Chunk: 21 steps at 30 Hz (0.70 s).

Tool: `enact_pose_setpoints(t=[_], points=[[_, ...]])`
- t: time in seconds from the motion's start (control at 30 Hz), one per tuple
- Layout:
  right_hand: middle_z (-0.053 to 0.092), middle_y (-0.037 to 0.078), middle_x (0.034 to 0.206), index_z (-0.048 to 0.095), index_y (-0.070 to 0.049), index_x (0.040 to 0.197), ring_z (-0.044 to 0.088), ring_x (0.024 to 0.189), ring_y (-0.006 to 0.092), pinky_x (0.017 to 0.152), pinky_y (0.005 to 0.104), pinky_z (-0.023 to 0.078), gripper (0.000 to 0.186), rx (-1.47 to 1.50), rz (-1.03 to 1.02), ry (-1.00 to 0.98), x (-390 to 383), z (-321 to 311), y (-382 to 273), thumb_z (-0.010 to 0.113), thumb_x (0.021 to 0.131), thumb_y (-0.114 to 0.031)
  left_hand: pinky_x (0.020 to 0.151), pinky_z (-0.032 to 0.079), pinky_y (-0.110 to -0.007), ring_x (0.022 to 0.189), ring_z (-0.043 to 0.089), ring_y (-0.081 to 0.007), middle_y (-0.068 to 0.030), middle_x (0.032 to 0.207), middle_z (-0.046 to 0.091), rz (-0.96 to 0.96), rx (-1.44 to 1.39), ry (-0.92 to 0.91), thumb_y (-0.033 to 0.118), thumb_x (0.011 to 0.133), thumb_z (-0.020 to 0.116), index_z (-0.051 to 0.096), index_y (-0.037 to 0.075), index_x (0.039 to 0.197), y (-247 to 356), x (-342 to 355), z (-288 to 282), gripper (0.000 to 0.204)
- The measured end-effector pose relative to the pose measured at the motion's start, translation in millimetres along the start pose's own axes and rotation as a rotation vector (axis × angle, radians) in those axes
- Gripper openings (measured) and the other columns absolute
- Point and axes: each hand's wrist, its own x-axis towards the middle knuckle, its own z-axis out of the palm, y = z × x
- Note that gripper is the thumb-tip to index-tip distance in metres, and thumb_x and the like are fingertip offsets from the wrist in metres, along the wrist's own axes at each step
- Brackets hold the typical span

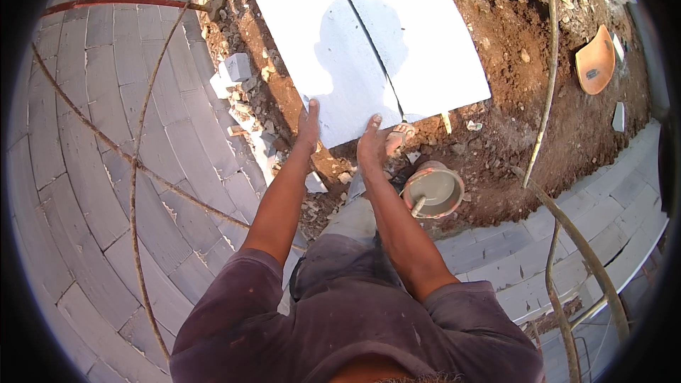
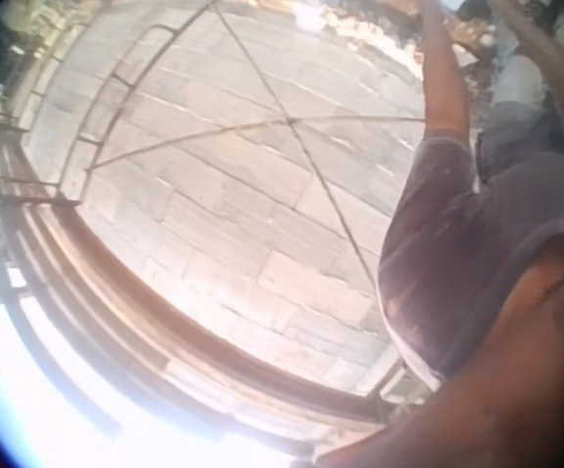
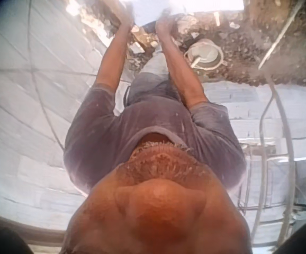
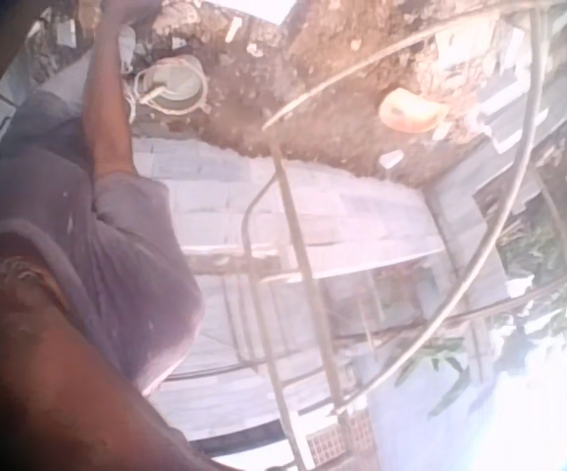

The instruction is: The person applies adhesive to a curved wall section using a trowel, then picks up white rectangular tiles and places them onto the adhesive. The person adjusts the tiles to fit the curve and continues applying adhesive and placing tiles along the wall.

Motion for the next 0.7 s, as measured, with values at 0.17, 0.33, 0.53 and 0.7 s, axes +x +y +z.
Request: enact_pose_setpoints(t=[0.17,0.33,0.53,0.7], points=[[0.005,0.034,0.159,-0.004,0.012,0.153,0.008,0.15,0.0431,0.122,0.0485,0.012,0.09,-0.163,-0.038,-0.283,-12.8,-5.0,-4.3,0.04,0.103,-0.05,0.105,0.04,-0.04,0.126,0.05,-0.0288,-0.019,0.142,0.048,0.021,0.023,0.095,0.067,0.093,0.053,0.031,-0.001,0.152,6.3,5.2,-18.9,0.092],[0.014,0.039,0.155,0.011,0.017,0.149,0.017,0.147,0.0472,0.12,0.0483,0.018,0.093,-0.106,-0.196,-0.299,-2.6,-32.6,8.1,0.056,0.097,-0.046,0.11,0.036,-0.043,0.133,0.045,-0.0335,-0.0221,0.148,0.043,0.023,0.059,0.048,0.07,0.091,0.052,0.027,-0.002,0.154,13.7,2.2,-12.1,0.099],[0.038,0.032,0.136,0.03,0.012,0.14,0.041,0.129,0.0428,0.11,0.0488,0.03,0.065,-0.027,-0.43,0.26,11.1,-100.0,10.1,0.063,0.095,-0.022,0.099,0.041,-0.037,0.114,0.052,-0.0208,-0.0117,0.125,0.059,0.287,0.08,0.106,0.064,0.093,0.058,0.05,-0.004,0.137,-4.5,2.6,7.4,0.081],[0.05,0.026,0.116,0.047,0.007,0.124,0.052,0.11,0.0416,0.095,0.0483,0.042,0.038,-0.255,-0.72,0.356,27.8,-160.5,-25.5,0.061,0.093,-0.01,0.097,0.044,-0.034,0.114,0.054,-0.019,-0.0109,0.13,0.057,0.105,-0.047,-0.026,0.058,0.094,0.061,0.039,-0.001,0.147,5.9,-8.7,1.1,0.083]])
